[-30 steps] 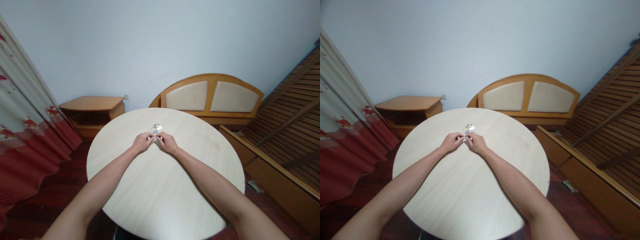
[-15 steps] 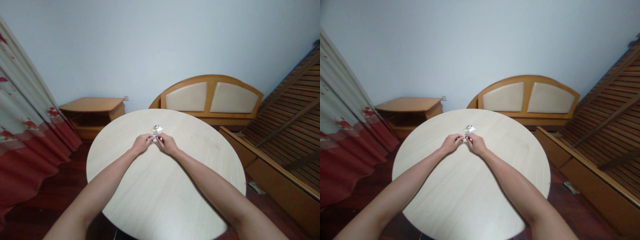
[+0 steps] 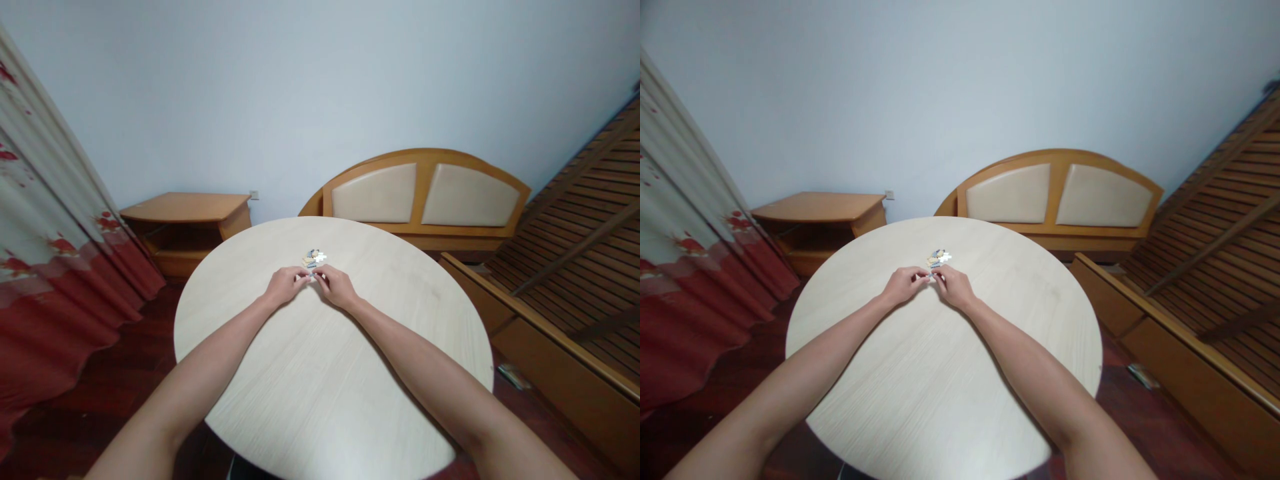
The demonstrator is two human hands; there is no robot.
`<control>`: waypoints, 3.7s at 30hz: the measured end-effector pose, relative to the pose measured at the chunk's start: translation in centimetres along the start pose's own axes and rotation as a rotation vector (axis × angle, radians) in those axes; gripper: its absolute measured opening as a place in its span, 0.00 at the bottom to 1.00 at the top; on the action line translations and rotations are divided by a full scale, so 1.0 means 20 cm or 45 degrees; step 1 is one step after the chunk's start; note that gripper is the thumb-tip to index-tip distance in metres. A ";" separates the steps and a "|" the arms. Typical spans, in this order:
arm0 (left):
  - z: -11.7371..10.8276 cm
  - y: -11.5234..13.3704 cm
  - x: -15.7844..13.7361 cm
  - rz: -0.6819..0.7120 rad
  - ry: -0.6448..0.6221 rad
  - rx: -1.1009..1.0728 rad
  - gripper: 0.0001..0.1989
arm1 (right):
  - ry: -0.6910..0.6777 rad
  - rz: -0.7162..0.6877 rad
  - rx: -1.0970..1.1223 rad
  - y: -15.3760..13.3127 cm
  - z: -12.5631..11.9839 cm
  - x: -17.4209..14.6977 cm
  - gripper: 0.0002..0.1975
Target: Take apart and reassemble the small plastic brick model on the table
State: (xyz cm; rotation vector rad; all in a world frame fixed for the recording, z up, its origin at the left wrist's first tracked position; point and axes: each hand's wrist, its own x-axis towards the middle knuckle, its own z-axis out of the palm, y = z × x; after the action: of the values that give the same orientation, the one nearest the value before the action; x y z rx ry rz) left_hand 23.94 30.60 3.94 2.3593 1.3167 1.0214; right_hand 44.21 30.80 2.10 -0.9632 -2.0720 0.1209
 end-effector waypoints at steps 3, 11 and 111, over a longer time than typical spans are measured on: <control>0.00 0.00 0.00 -0.002 -0.006 0.008 0.09 | -0.012 0.000 -0.003 0.00 0.00 0.00 0.09; 0.01 0.00 0.00 0.040 0.044 -0.002 0.08 | -0.047 0.043 -0.059 -0.01 0.00 0.00 0.09; -0.02 0.01 -0.02 0.053 0.017 0.088 0.14 | -0.163 0.095 -0.133 0.02 0.01 0.01 0.04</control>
State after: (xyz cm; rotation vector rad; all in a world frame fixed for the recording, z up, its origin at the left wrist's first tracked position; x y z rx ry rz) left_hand 23.73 30.06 4.09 2.4443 1.3337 1.0210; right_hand 44.19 31.28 1.92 -1.1225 -2.1778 0.1170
